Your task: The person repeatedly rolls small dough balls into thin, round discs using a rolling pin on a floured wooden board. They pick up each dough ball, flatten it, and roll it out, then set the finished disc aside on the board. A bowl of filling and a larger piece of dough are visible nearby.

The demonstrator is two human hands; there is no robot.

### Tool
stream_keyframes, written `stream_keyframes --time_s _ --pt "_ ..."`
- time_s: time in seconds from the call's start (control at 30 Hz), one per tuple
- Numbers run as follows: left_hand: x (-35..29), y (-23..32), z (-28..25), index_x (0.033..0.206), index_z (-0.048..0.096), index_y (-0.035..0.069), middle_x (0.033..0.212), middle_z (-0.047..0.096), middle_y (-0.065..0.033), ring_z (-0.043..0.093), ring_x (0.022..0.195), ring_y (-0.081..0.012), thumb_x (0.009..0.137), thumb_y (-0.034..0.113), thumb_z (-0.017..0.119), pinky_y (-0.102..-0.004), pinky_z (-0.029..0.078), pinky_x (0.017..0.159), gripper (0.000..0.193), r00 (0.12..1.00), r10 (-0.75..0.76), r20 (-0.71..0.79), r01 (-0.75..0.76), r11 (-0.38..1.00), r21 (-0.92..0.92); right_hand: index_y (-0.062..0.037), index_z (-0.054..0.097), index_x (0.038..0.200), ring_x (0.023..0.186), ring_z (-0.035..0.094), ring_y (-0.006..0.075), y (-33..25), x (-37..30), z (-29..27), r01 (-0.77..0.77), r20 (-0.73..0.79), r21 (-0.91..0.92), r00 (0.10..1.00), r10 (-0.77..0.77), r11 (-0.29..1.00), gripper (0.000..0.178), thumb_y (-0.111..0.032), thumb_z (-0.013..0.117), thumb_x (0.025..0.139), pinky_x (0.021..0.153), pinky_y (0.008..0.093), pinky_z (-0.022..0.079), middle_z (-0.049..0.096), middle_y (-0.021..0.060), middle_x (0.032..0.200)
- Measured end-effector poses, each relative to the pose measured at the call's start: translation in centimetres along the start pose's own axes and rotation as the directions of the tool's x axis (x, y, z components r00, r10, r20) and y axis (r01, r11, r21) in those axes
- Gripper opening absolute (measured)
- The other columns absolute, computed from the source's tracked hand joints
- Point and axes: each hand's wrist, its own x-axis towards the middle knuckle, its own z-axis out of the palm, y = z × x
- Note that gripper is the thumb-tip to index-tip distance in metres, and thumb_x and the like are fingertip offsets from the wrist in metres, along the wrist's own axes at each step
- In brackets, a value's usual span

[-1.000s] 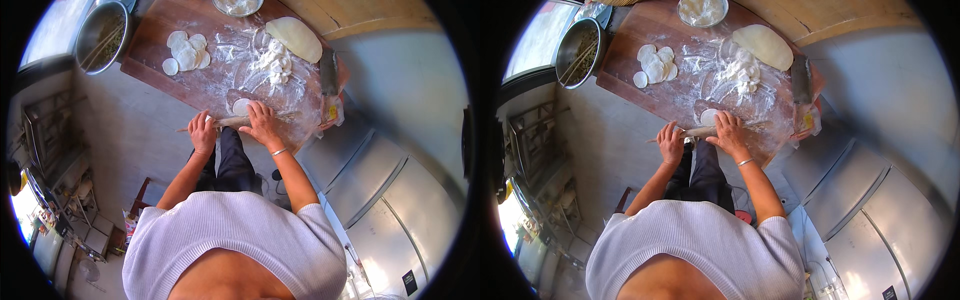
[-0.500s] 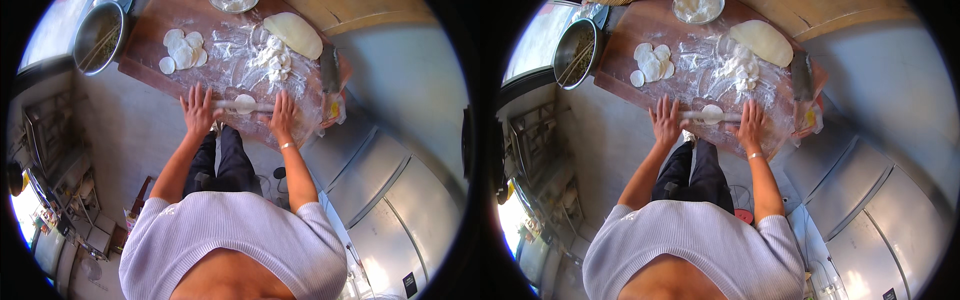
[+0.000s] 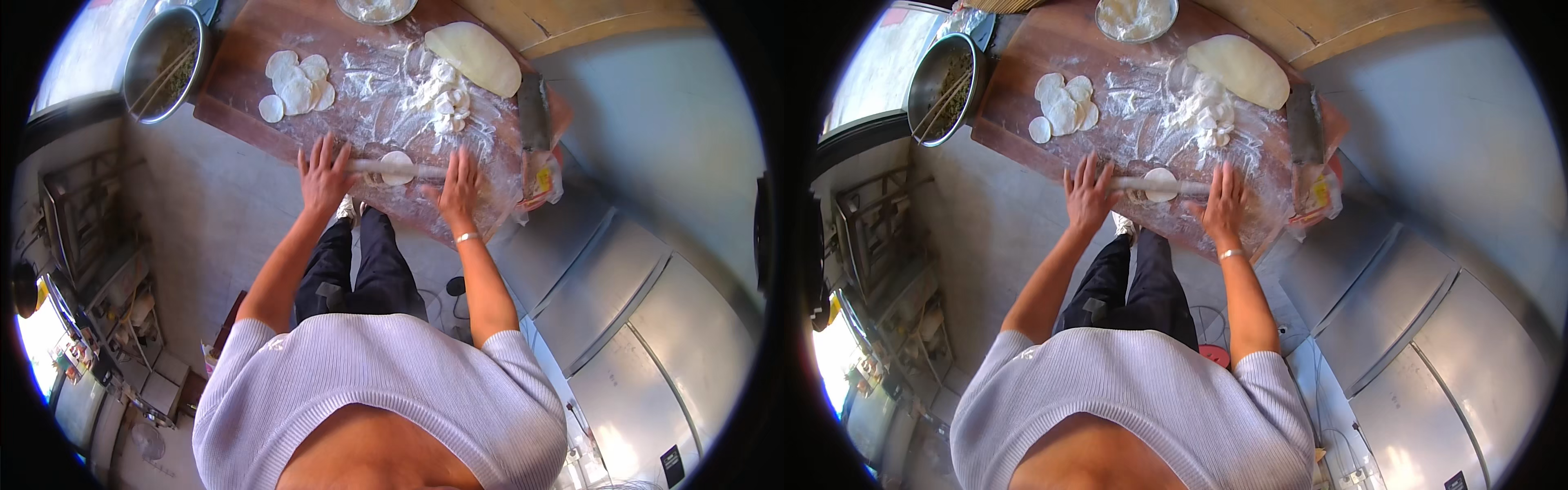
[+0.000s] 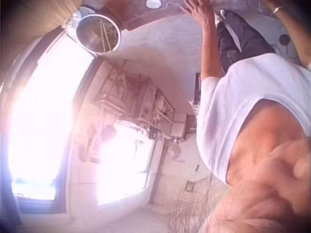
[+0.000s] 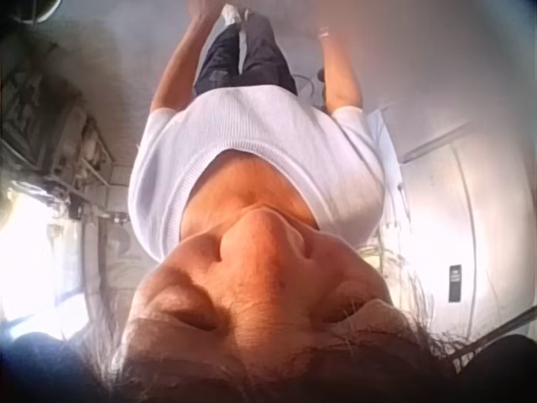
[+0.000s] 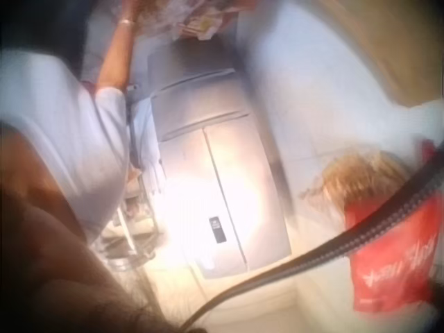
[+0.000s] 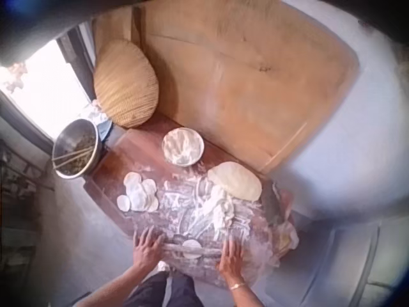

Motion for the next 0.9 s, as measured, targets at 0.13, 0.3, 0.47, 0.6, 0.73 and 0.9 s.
stream_keyframes --time_s 0.13,0.3,0.47,0.6,0.73,0.9 --pt "-5.7 -0.5 1.9 0.111 0.065 0.016 0.133 0.06 -0.0046 0.055 0.125 -0.0277 0.077 0.019 0.073 -0.054 0.033 0.113 0.035 0.988 -0.062 -0.139 0.053 0.996 -0.066 -0.0009 0.054 0.135 0.122 0.052 0.0384 -2.8 -1.5 -1.1 -0.03 0.027 0.184 0.999 0.026 0.982 0.066 -0.049 0.064 0.091 0.103 0.0521 0.038 0.051 0.0183 0.14" --pt "-7.6 1.6 1.0 0.102 0.063 0.015 0.116 0.067 0.0007 0.061 0.115 -0.023 0.075 0.015 0.074 -0.0512 0.032 0.113 0.03 0.978 -0.109 -0.179 0.09 0.99 -0.112 -0.0082 0.07 0.095 0.097 0.062 0.0334 -6.3 3.9 1.0 -0.232 0.049 0.412 0.971 0.233 0.881 0.018 -0.015 0.077 0.08 0.088 0.0475 0.047 0.064 0.0105 0.096" --pt "-9.1 2.0 -0.2 0.099 0.062 0.014 0.11 0.068 0.0007 0.062 0.114 -0.0211 0.076 0.015 0.072 -0.0508 0.029 0.115 0.025 0.979 -0.126 -0.16 0.102 0.983 -0.153 -0.0091 0.069 0.078 0.084 0.064 0.036 -7.7 6.7 2.1 -0.21 0.159 0.337 0.974 0.164 0.918 0.01 -0.017 0.076 0.079 0.073 0.0486 0.05 0.065 0.0128 0.086" --pt "-10.0 1.7 -0.2 0.097 0.062 0.014 0.105 0.068 0.0008 0.063 0.111 -0.0203 0.077 0.015 0.071 -0.051 0.03 0.115 0.022 0.981 -0.147 -0.13 0.123 0.976 -0.179 -0.0071 0.064 0.081 0.084 0.064 0.0357 -6.9 7.0 2.4 -0.078 0.195 0.318 0.981 0.015 0.945 0.014 -0.016 0.075 0.08 0.072 0.0487 0.05 0.065 0.0132 0.084" --pt "-10.8 1.1 0.4 0.095 0.063 0.015 0.1 0.069 0.0012 0.064 0.109 -0.0196 0.076 0.018 0.073 -0.0512 0.03 0.114 0.022 0.979 -0.179 -0.096 0.16 0.971 -0.177 -0.0055 0.062 0.089 0.083 0.066 0.0371 -7.3 7.8 1.3 -0.003 0.279 0.333 0.955 -0.096 0.943 0.019 -0.017 0.075 0.08 0.072 0.0499 0.051 0.066 0.0151 0.085" --pt "-10.5 0.9 0.4 0.093 0.064 0.015 0.1 0.07 0.0021 0.065 0.103 -0.0173 0.079 0.017 0.071 -0.0486 0.032 0.113 0.016 0.966 -0.223 -0.134 0.194 0.961 -0.198 -0.0064 0.065 0.081 0.081 0.066 0.0384 -7.7 8.9 1.3 -0.065 0.46 0.153 0.888 -0.013 0.986 0.019 -0.015 0.081 0.075 0.072 0.0495 0.052 0.067 0.0158 0.084"
